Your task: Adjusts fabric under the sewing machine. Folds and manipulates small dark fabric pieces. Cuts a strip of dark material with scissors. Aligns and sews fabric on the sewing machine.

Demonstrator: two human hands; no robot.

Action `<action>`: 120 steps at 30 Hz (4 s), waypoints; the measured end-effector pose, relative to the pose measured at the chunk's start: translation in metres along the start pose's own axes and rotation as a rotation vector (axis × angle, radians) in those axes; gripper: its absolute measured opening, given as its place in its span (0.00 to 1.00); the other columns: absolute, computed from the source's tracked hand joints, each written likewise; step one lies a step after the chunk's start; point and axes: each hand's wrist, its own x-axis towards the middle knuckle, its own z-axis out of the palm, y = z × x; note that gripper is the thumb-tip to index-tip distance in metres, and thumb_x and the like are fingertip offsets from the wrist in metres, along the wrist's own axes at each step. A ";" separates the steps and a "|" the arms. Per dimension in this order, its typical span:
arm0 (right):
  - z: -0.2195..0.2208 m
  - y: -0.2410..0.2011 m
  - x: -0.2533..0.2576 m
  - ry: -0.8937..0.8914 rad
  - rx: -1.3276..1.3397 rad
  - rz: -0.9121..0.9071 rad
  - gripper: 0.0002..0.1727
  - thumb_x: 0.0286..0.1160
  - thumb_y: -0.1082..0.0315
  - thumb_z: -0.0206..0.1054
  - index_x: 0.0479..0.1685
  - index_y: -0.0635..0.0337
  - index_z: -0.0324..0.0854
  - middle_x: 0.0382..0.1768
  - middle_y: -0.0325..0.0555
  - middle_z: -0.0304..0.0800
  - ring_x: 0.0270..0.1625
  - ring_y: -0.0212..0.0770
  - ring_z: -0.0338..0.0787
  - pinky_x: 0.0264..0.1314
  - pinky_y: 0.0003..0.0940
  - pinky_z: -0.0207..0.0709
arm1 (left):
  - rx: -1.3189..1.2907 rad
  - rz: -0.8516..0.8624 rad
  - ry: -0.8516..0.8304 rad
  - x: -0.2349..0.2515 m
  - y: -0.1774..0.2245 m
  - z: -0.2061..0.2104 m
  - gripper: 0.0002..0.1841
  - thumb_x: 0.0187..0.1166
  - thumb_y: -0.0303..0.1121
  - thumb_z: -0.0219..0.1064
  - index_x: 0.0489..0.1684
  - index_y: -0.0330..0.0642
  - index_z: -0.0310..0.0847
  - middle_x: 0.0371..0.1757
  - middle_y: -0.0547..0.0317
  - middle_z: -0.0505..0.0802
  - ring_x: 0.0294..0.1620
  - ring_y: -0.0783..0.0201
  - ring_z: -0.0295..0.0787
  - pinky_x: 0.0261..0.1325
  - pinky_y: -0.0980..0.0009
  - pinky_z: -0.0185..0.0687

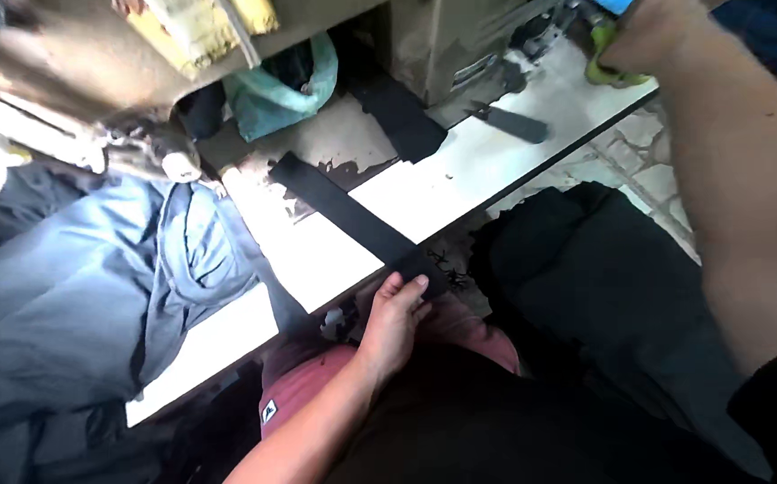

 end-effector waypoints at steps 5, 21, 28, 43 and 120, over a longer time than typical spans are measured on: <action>-0.003 0.061 -0.026 -0.004 0.317 -0.025 0.23 0.78 0.68 0.63 0.70 0.72 0.76 0.60 0.78 0.81 0.55 0.71 0.85 0.58 0.75 0.73 | -0.023 0.022 0.000 0.001 -0.003 0.000 0.10 0.87 0.25 0.56 0.57 0.33 0.79 0.52 0.47 0.92 0.55 0.57 0.91 0.65 0.57 0.86; 0.139 0.023 -0.320 -0.715 0.767 -0.392 0.41 0.59 0.37 0.76 0.66 0.57 0.75 0.27 0.29 0.81 0.20 0.20 0.77 0.19 0.18 0.75 | 0.063 0.029 0.035 -0.001 -0.006 0.017 0.04 0.85 0.24 0.60 0.45 0.43 0.80 0.38 0.59 0.93 0.38 0.65 0.94 0.45 0.68 0.93; 0.140 0.008 -0.319 -0.669 0.668 -0.501 0.31 0.62 0.45 0.77 0.58 0.58 0.78 0.25 0.31 0.82 0.23 0.21 0.80 0.26 0.21 0.77 | 0.099 0.076 0.050 0.001 -0.009 0.021 0.03 0.84 0.24 0.62 0.47 0.41 0.78 0.39 0.55 0.93 0.38 0.63 0.95 0.45 0.66 0.94; 0.148 -0.001 -0.320 -0.497 0.683 -0.573 0.23 0.67 0.50 0.74 0.51 0.57 0.82 0.27 0.31 0.84 0.26 0.19 0.81 0.28 0.18 0.77 | 0.121 0.123 0.004 -0.001 -0.013 0.018 0.04 0.81 0.20 0.63 0.44 0.39 0.80 0.35 0.56 0.95 0.36 0.62 0.96 0.46 0.64 0.95; 0.164 -0.011 -0.326 -0.363 0.756 -0.682 0.16 0.67 0.60 0.69 0.47 0.62 0.82 0.27 0.36 0.83 0.27 0.20 0.80 0.29 0.17 0.74 | 0.215 0.194 -0.021 0.000 -0.021 0.014 0.06 0.75 0.21 0.61 0.41 0.42 0.80 0.35 0.58 0.95 0.37 0.64 0.96 0.42 0.63 0.95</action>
